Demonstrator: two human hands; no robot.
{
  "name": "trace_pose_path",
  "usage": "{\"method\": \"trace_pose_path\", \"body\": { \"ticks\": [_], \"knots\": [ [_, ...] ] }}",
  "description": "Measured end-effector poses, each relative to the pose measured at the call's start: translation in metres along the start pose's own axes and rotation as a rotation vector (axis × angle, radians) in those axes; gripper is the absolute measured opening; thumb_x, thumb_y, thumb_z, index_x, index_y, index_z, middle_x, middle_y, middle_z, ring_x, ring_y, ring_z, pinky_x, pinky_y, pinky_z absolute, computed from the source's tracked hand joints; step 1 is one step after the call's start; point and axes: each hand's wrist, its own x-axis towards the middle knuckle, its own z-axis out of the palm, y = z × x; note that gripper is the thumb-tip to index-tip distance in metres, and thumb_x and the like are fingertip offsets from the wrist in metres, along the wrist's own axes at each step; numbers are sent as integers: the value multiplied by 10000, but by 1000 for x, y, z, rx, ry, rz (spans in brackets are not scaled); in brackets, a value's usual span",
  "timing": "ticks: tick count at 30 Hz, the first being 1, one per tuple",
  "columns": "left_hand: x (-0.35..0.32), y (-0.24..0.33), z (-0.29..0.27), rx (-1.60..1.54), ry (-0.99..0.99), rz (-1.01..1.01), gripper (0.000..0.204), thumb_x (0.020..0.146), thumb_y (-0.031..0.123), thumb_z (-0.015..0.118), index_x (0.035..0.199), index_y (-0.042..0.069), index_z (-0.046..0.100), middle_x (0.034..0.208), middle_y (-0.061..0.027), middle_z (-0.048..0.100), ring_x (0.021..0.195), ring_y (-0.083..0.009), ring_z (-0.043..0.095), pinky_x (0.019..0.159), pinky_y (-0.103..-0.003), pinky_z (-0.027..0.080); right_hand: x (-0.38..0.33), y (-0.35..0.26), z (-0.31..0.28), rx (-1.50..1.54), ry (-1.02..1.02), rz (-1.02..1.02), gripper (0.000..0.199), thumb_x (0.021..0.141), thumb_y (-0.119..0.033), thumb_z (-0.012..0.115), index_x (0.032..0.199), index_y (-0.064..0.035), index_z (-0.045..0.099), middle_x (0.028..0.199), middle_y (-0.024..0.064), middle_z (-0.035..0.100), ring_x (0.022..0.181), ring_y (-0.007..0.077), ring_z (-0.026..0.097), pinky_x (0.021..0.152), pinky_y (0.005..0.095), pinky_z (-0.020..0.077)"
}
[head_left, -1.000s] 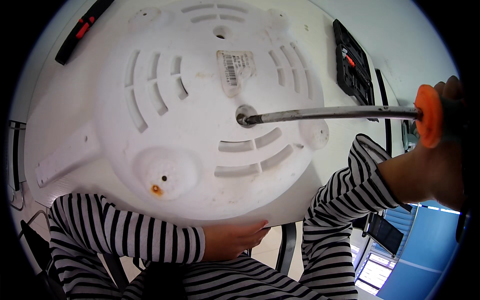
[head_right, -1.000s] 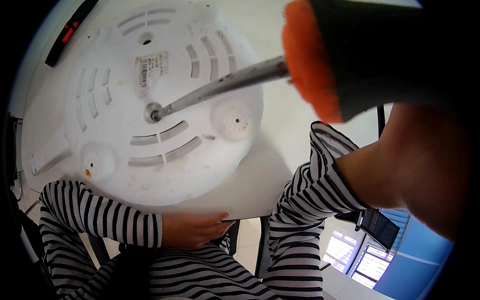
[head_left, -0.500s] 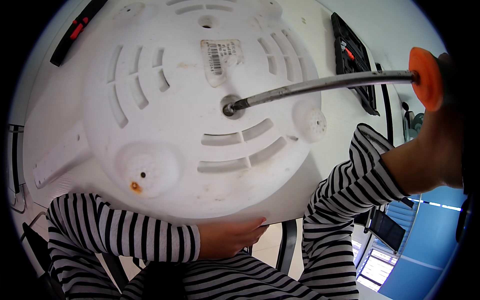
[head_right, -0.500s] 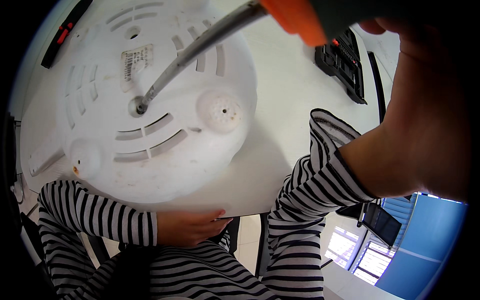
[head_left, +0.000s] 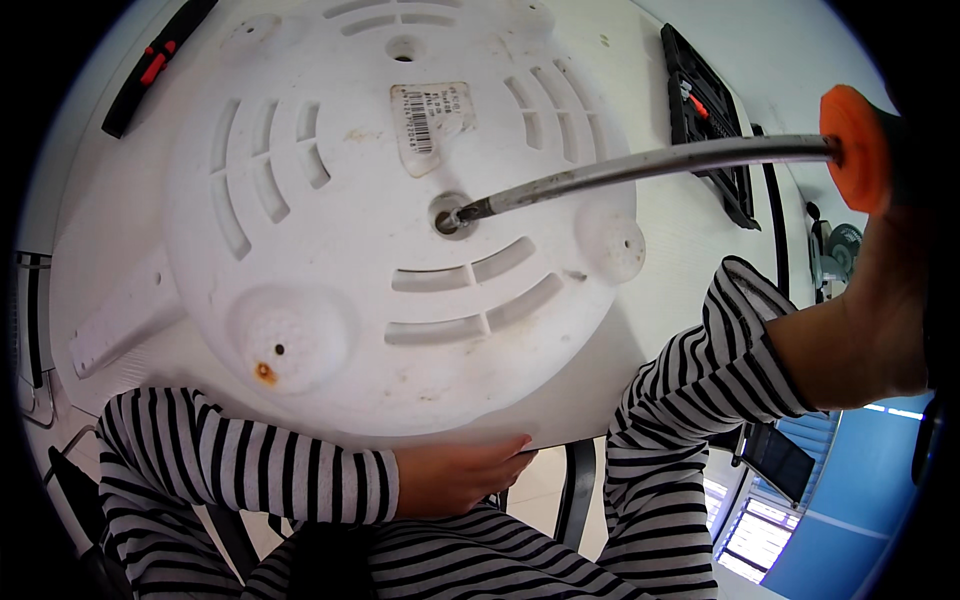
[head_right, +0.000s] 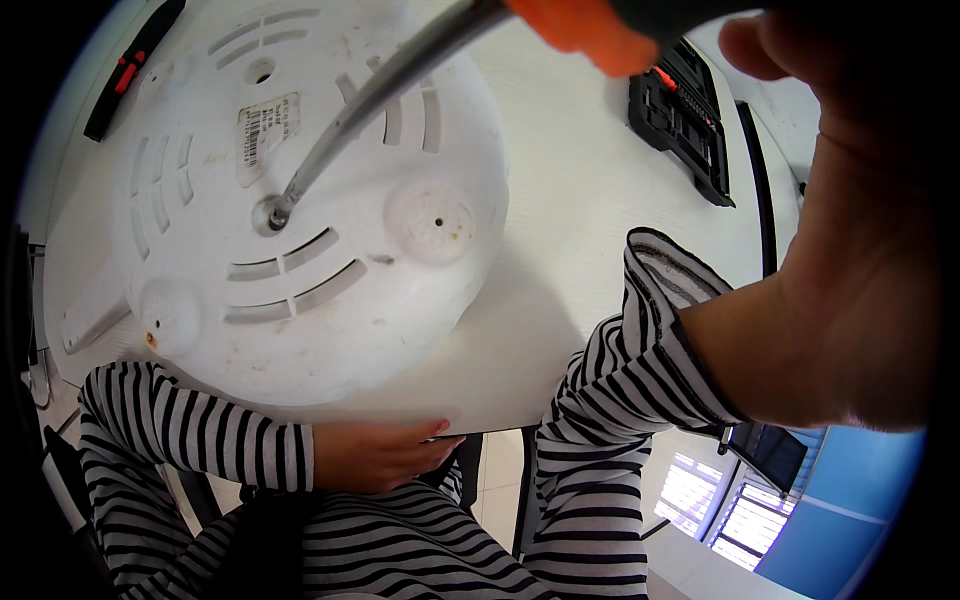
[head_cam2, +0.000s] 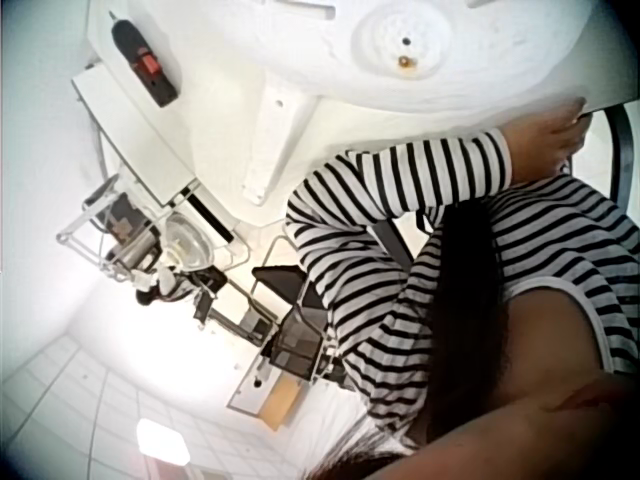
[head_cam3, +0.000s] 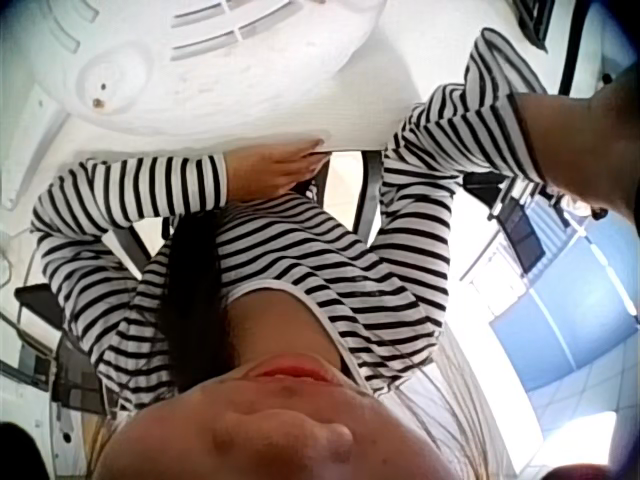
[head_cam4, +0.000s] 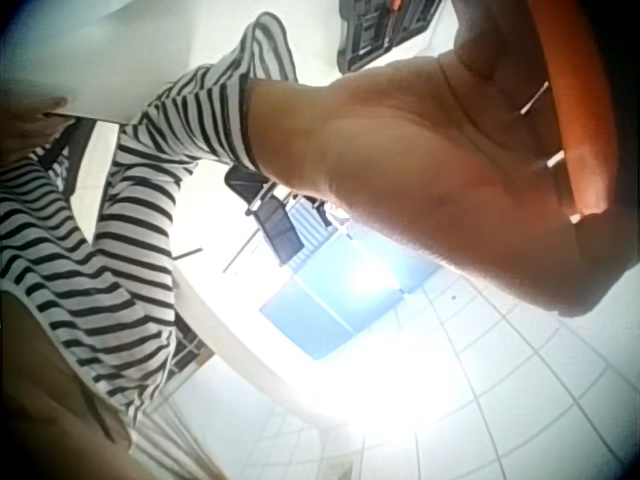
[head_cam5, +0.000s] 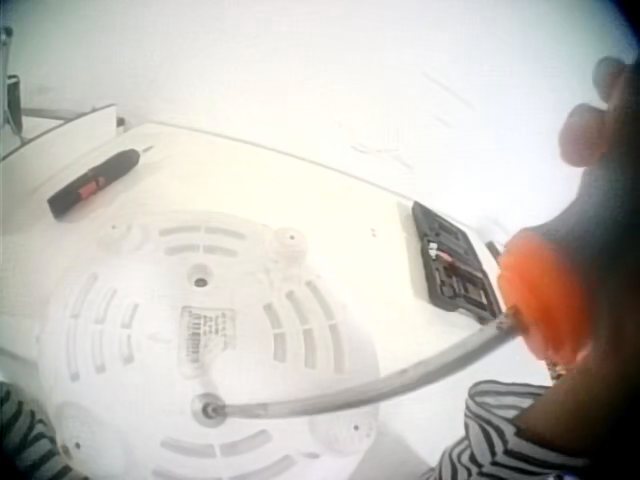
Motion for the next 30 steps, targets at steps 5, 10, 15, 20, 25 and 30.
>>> {"method": "trace_pose_path", "body": {
  "ticks": [5, 10, 15, 20, 25, 30],
  "knots": [
    [0, -1, 0, 14, 5, 8, 404, 843, 282, 451, 1173, 74, 559, 1265, -40, 486, 1274, -247, 329, 1094, -464, 170, 0, -1, 0, 2, 0, -1, 647, 911, -474, 357, 1278, 58, 315, 1152, 269, 463, 1061, 290, 512, 815, 335, 496],
    [0, 0, 0, 9, 1, -1, 408, 840, 284, 449, 1170, 71, 559, 1261, -44, 488, 1272, -245, 332, 1094, -461, 168, -1, -1, 1, 6, -9, 5, 651, 910, -475, 358, 1278, 61, 315, 1156, 269, 459, 1071, 295, 507, 823, 341, 494],
    [0, 0, 0, 14, -5, 8, 409, 835, 280, 448, 1168, 71, 561, 1259, -45, 489, 1272, -245, 333, 1095, -461, 166, 1, 1, 3, 4, -14, 3, 656, 910, -476, 359, 1279, 64, 314, 1160, 270, 456, 1080, 301, 501, 831, 347, 493],
    [0, 0, 1, -1, 21, -2, 403, 831, 277, 454, 1158, 72, 571, 1268, -44, 486, 1276, -249, 328, 1097, -463, 162, 3, 1, 5, -4, -16, 13, 660, 909, -478, 360, 1279, 66, 313, 1164, 270, 453, 1090, 306, 496, 839, 353, 492],
    [1, 5, 5, 3, 7, -17, 386, 828, 273, 460, 1138, 85, 592, 1277, -45, 481, 1278, -245, 326, 1097, -471, 160, 3, 1, 5, -13, -21, 4, 664, 908, -479, 361, 1280, 69, 312, 1167, 270, 449, 1099, 312, 491, 848, 359, 490],
    [0, 6, 6, -26, 35, -27, 367, 808, 253, 488, 1117, 93, 608, 1269, -52, 485, 1274, -249, 331, 1100, -480, 157, 2, -7, 3, -29, -15, -10, 668, 907, -481, 362, 1280, 71, 311, 1171, 271, 446, 1109, 318, 485, 856, 364, 489]
  ]
}}
